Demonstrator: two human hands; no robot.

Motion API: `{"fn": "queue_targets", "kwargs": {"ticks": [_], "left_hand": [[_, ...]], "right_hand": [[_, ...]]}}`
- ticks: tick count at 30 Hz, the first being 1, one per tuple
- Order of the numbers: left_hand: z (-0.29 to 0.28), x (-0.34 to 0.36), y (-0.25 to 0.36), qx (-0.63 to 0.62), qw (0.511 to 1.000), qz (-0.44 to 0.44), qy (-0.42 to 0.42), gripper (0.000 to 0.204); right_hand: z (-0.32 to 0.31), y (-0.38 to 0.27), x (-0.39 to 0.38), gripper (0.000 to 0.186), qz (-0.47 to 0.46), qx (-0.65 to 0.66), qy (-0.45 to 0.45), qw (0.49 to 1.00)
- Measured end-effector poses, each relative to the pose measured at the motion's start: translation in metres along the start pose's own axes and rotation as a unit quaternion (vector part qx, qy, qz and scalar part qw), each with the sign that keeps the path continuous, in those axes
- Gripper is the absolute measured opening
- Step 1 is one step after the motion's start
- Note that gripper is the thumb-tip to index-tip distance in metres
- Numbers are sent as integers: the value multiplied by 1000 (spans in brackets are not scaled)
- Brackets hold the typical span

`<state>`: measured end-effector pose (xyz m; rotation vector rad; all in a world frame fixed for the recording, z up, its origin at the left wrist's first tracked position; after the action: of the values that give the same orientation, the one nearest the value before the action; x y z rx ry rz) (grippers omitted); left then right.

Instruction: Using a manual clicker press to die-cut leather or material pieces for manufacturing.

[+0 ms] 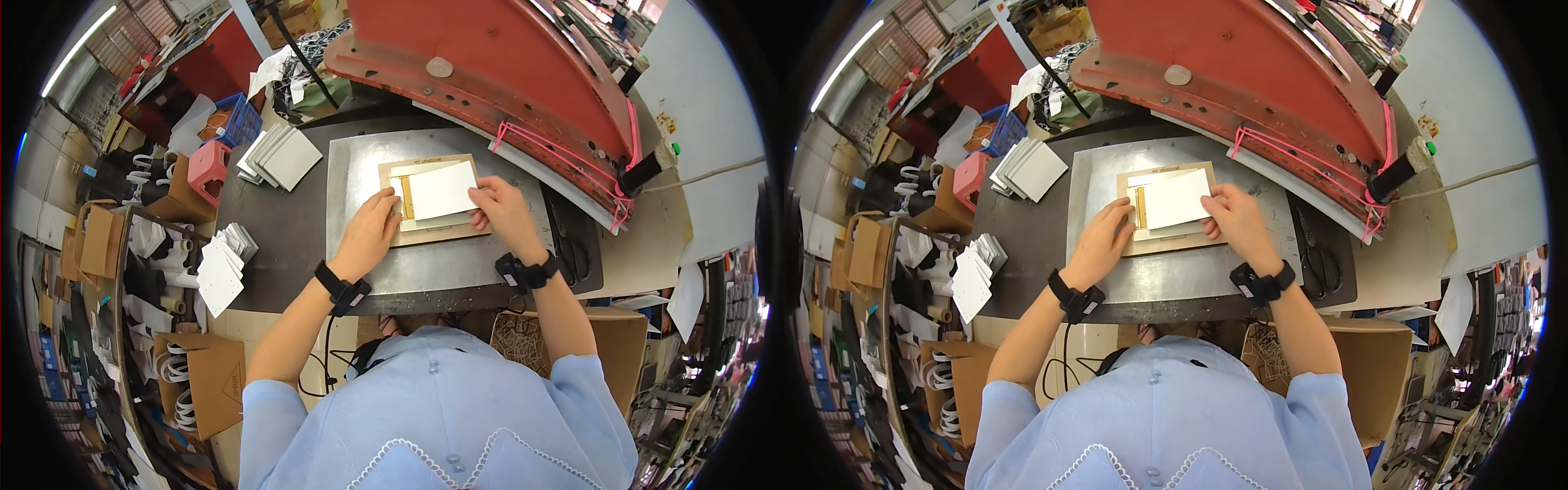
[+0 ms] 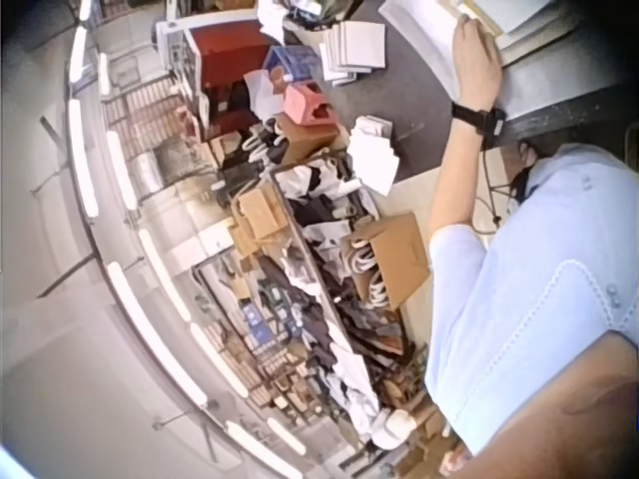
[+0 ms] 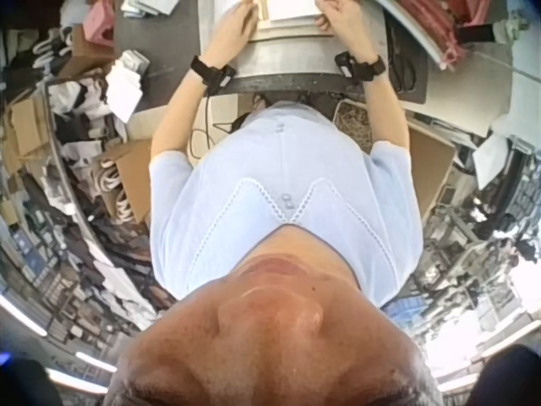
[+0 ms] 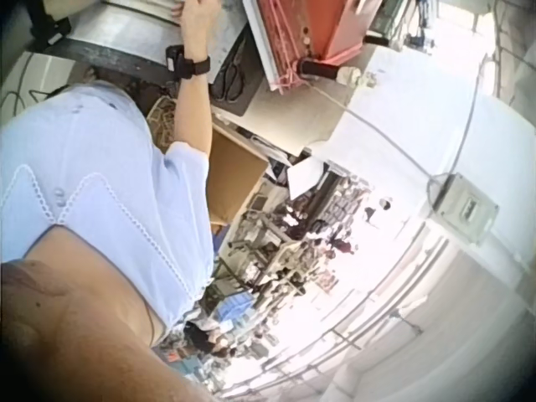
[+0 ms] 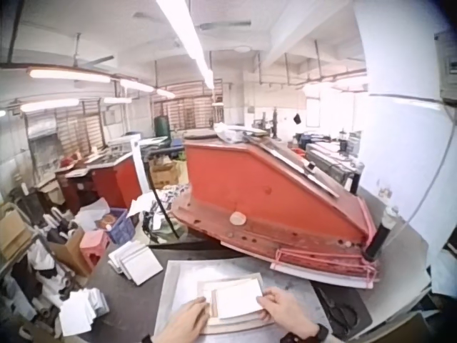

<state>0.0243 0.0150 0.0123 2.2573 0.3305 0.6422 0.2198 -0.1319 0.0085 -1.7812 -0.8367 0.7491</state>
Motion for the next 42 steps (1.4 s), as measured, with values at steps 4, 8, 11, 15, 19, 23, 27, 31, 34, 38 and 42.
{"fn": "queue_targets", "kwargs": {"ticks": [4, 8, 11, 15, 19, 23, 27, 31, 34, 38, 42], "left_hand": [[-1, 2, 2, -17, 999, -37, 2, 30], [1, 4, 5, -13, 999, -47, 6, 32], [5, 5, 4, 49, 999, -2, 2, 36], [11, 7, 5, 104, 994, -2, -18, 40], [11, 11, 6, 107, 993, 10, -36, 41], [8, 18, 3, 142, 986, 3, -85, 45], [8, 17, 4, 149, 985, 1, -83, 47], [11, 15, 3, 165, 984, 23, -69, 48], [12, 14, 2, 180, 981, 33, -68, 50], [11, 16, 3, 165, 982, 15, -88, 50], [8, 17, 0, 119, 990, 8, -75, 50]], "right_hand": [[12, 1, 8, 28, 8, 11, -15, 1000], [15, -1, 11, 28, 1, -4, -13, 1000], [16, 3, 11, 28, -1, -11, -16, 1000], [18, 5, 12, 28, 9, -11, -4, 1000], [15, 4, 12, 29, -6, -125, 11, 992], [15, -21, -1, 30, -92, -379, 117, 913], [16, -22, -4, 26, -211, -438, 135, 864], [21, -19, -5, 25, -315, -496, 121, 800], [23, -19, -7, 24, -324, -503, 111, 794], [21, -24, -5, 26, -307, -502, 78, 805], [2, -13, -2, 29, -283, -382, 101, 874]]}}
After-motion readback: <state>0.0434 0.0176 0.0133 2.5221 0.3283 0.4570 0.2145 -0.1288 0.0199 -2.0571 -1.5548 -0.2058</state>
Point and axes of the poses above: each hand's wrist, its own x-axis towards the middle knuckle, its own z-axis out of the palm, y = z × x, the point moved 5 cm from there along x, towards the middle knuckle, and after that the axes turned 13 degrees about -x, right-handed, at the moved point
